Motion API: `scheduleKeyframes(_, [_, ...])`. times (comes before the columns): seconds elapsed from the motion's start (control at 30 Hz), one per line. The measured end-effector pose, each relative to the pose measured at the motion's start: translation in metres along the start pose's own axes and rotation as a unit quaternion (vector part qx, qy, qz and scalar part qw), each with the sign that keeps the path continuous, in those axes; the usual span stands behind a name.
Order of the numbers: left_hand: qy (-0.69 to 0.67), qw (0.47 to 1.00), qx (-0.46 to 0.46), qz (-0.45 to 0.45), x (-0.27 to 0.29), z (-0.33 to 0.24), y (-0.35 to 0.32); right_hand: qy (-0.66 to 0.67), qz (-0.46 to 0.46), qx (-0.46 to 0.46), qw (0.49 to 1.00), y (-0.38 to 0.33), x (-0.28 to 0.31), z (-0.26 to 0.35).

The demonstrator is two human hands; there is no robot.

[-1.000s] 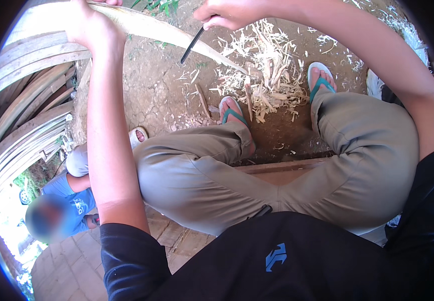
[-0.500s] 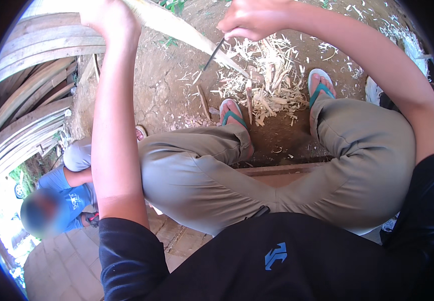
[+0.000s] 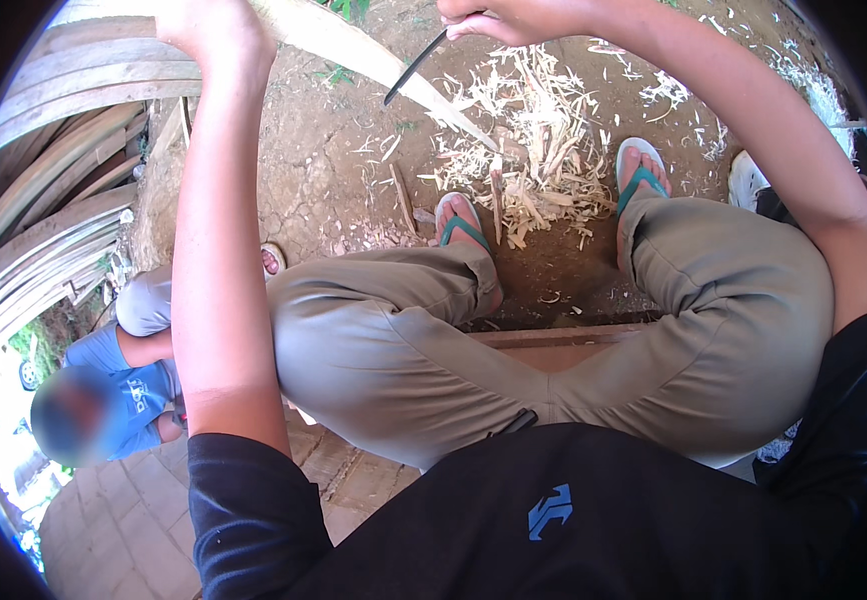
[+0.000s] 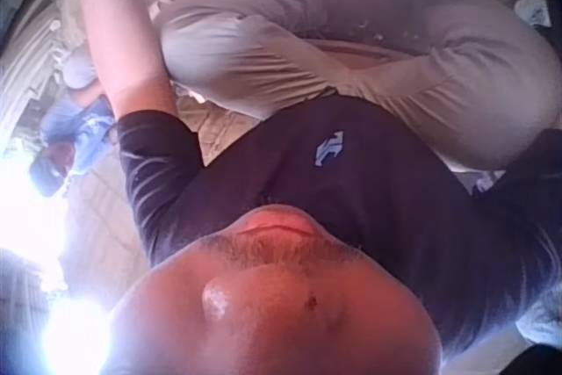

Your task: The person sits on the ground and uses a knife to shave thin strips from a long piece of wood held in the left hand. Wood shavings accumulate on the ground as the person repeatedly draws the knife along the wood's length.

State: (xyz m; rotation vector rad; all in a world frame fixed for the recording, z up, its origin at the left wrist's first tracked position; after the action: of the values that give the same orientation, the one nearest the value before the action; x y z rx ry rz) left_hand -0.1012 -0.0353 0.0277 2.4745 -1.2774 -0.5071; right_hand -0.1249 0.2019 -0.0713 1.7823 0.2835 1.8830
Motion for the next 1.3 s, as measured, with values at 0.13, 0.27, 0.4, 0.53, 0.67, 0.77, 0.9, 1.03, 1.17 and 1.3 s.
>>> scheduleKeyframes(0.13, [-0.004, 1.0, -0.024, -0.002, -0.003, 0.001, 0.001, 0.024, 0.011, 0.013, 1.0, 0.003, -0.016, 0.012])
scheduleKeyframes(0.27, [0.008, 1.0, -0.01, -0.008, -0.003, 0.003, 0.002, 0.08, 0.013, -0.003, 0.997, 0.009, -0.024, 0.018])
scheduleKeyframes(0.4, [-0.015, 1.0, 0.02, -0.006, 0.003, 0.011, 0.007, 0.074, 0.017, 0.007, 0.997, 0.01, -0.021, 0.005])
scheduleKeyframes(0.53, [-0.064, 0.995, 0.06, 0.037, 0.0, 0.009, -0.001, 0.072, 0.003, 0.015, 0.997, 0.003, -0.024, -0.002])
scheduleKeyframes(0.67, [-0.035, 0.998, 0.048, 0.021, -0.002, 0.013, 0.004, 0.032, 0.122, 0.066, 0.99, 0.004, -0.05, 0.04])
scheduleKeyframes(0.77, [-0.048, 0.997, 0.05, 0.042, -0.008, 0.015, 0.003, 0.056, 0.079, 0.094, 0.991, -0.006, -0.051, 0.035])
scheduleKeyframes(0.9, [-0.031, 0.997, -0.021, 0.061, -0.016, 0.015, -0.006, 0.029, 0.081, 0.026, 0.996, -0.01, -0.015, 0.009])
scheduleKeyframes(1.03, [-0.006, 0.997, -0.06, 0.045, -0.009, 0.005, 0.0, -0.001, -0.025, 0.042, 0.999, 0.004, 0.013, 0.005])
scheduleKeyframes(1.17, [0.027, 0.999, -0.018, 0.019, -0.002, 0.004, -0.003, -0.029, 0.019, 0.026, 0.999, 0.009, 0.011, 0.001])
scheduleKeyframes(1.3, [-0.015, 1.0, 0.0, 0.01, -0.002, 0.009, 0.001, 0.025, -0.016, 0.044, 0.999, 0.001, -0.004, -0.011])
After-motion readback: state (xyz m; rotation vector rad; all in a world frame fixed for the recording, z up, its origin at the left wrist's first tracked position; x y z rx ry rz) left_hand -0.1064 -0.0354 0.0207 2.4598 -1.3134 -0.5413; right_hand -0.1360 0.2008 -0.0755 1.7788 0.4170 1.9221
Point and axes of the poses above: each hand's wrist, its own y-axis towards the middle knuckle, its own x-axis out of the back of the hand, z = x × y, the point moved 4 cm from there along y, towards the middle knuckle, and after that the axes turned 6 degrees about -z, right-handed, at the moved point
